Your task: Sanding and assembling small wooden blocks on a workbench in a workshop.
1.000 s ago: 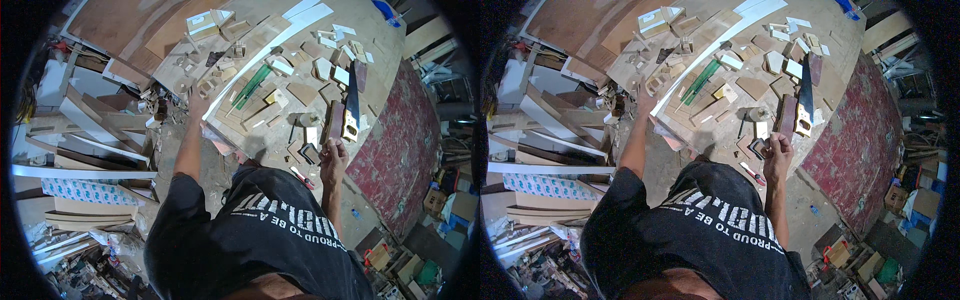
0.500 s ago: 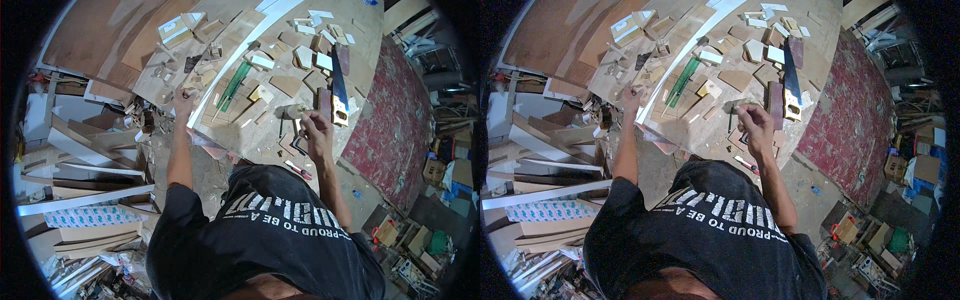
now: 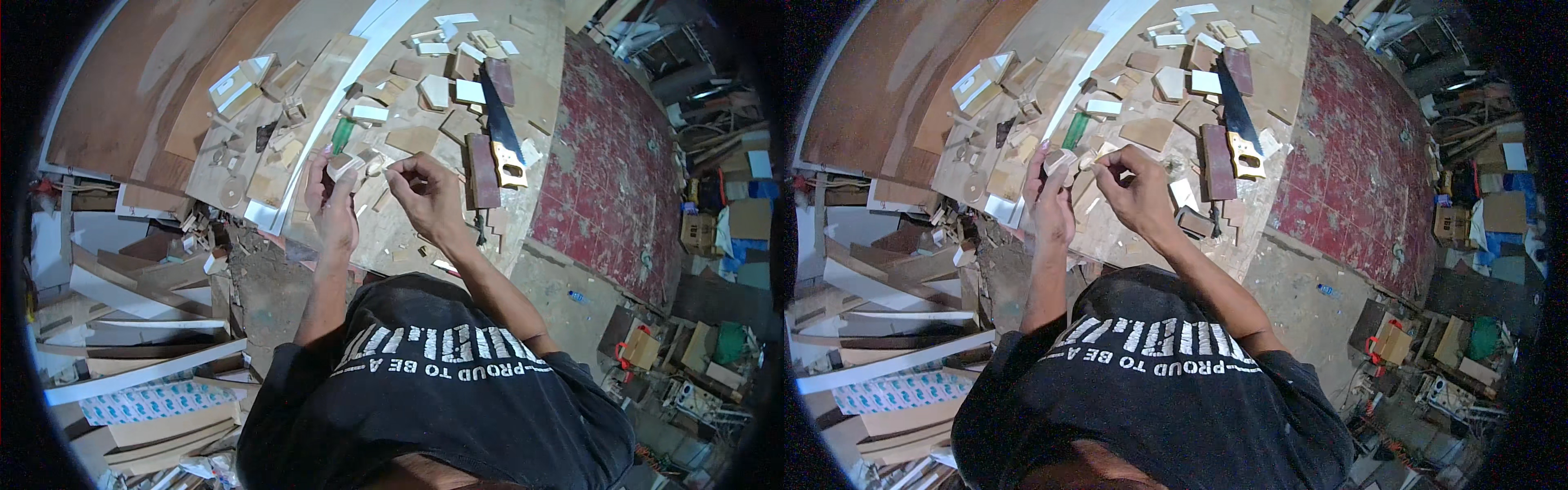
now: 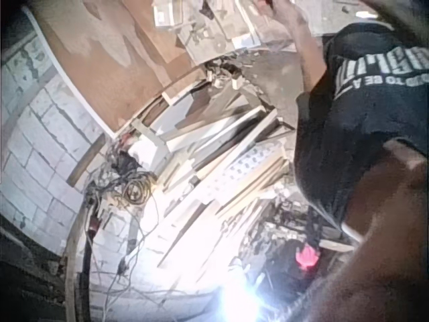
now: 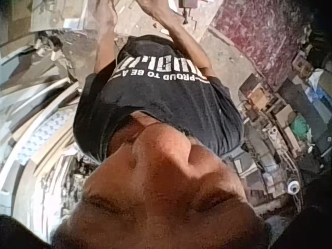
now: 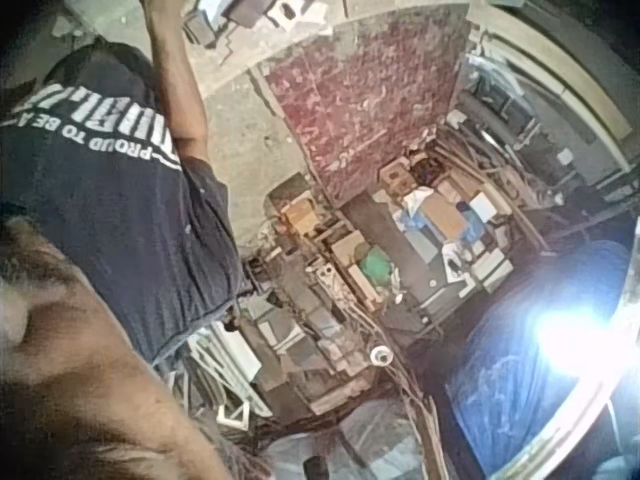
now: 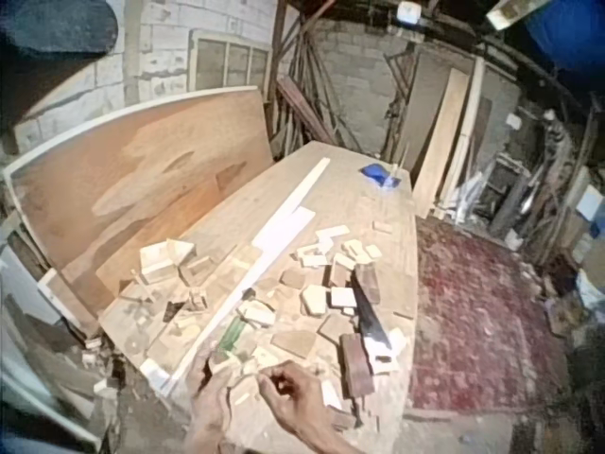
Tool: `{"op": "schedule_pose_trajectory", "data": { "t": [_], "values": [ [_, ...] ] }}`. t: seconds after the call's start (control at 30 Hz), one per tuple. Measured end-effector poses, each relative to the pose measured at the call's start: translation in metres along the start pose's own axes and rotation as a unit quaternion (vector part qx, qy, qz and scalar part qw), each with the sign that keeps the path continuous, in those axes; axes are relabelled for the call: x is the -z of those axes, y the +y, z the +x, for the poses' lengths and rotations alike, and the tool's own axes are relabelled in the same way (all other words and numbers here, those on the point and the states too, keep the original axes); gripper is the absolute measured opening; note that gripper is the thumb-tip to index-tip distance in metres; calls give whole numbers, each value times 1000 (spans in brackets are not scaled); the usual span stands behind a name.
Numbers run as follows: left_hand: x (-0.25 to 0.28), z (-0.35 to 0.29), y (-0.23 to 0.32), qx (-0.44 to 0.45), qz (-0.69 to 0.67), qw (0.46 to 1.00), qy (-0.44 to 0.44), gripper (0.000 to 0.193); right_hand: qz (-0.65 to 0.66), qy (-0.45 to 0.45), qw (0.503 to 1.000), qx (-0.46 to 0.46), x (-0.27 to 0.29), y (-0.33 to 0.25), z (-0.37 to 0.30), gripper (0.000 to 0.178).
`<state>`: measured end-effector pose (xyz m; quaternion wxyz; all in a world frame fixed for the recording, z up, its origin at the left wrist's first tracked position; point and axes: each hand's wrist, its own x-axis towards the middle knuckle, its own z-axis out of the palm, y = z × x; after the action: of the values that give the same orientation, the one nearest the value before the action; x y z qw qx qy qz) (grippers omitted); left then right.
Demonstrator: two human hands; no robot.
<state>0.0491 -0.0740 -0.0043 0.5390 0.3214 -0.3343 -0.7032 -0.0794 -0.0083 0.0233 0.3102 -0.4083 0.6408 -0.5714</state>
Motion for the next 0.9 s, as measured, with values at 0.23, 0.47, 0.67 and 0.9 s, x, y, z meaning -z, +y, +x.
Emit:
{"op": "schedule_pose_trajectory", "data": {
  "t": [0.23,0.47,0.67,0.9],
  "values": [
    [-28,-18,-3,-73,78,991,-82,52,9,51,998,40,14,-9,-8,12],
    [-44,-31,2,-87,133,983,-91,56,-20,88,991,95,21,-11,-14,10],
    [-43,-34,2,-112,150,977,-102,57,-57,82,985,138,22,-17,-19,9],
    [-45,-40,8,-101,155,978,-96,56,-82,86,978,174,23,-24,-19,8]
  ]
}}
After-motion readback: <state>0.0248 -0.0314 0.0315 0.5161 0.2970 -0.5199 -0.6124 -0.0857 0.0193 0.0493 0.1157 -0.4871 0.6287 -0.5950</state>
